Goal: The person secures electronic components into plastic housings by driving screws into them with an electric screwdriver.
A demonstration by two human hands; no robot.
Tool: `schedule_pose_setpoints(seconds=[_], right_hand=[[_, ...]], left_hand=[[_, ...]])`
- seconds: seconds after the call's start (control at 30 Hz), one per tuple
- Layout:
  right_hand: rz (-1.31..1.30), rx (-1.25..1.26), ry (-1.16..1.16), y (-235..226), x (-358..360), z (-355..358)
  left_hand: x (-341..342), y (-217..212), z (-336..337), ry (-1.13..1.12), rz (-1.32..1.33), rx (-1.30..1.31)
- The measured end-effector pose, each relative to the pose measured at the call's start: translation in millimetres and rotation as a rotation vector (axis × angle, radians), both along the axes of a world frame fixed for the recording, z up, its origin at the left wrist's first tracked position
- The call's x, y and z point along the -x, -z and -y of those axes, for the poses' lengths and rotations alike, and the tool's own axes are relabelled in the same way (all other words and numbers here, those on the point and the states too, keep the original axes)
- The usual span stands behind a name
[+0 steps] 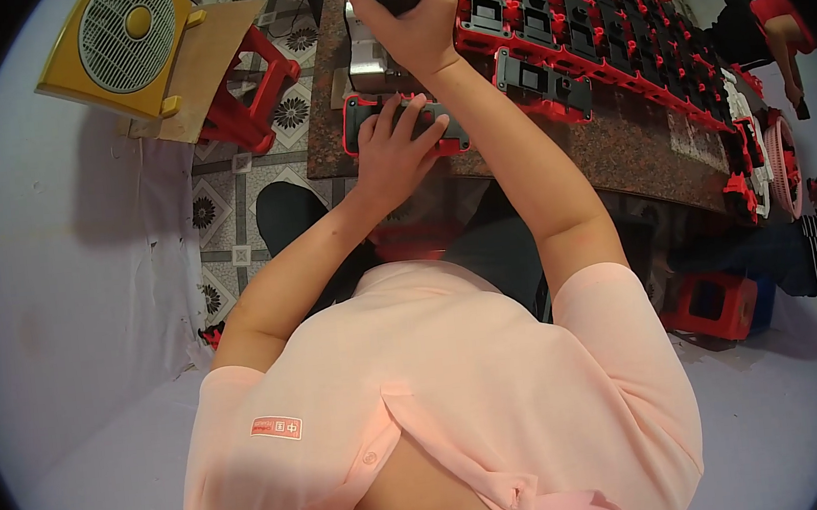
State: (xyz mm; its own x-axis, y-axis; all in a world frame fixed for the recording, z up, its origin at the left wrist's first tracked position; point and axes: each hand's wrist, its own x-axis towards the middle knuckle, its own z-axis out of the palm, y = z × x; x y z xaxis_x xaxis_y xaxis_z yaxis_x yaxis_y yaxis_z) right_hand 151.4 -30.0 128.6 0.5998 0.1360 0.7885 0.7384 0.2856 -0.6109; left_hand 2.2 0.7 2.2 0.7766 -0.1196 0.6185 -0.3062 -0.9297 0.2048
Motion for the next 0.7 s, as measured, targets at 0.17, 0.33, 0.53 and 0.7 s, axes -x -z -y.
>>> schedule_pose_setpoints(seconds=[0.17,0.33,0.53,0.7], right_hand=[[-0.3,0.1,-0.045,-10.2,-6.5,6.0],[-0.171,-0.043,-0.101,-14.4,15.8,9.5],[-0.269,-0.054,-0.317,-9.8,75.5,3.4],[-0.197,0.001,-0.335,-7.5,85.2,4.0]], left_hand=[[-0.3,-0.2,-0.7,0.017,0.002,0.009],[-1.9,-3.2,1.4,0.019,0.011,0.005],[-5.9,7.8,-0.8,0.003,0.097,0.107],[-13.2,10.6,4.1,0.024,0.119,0.181]])
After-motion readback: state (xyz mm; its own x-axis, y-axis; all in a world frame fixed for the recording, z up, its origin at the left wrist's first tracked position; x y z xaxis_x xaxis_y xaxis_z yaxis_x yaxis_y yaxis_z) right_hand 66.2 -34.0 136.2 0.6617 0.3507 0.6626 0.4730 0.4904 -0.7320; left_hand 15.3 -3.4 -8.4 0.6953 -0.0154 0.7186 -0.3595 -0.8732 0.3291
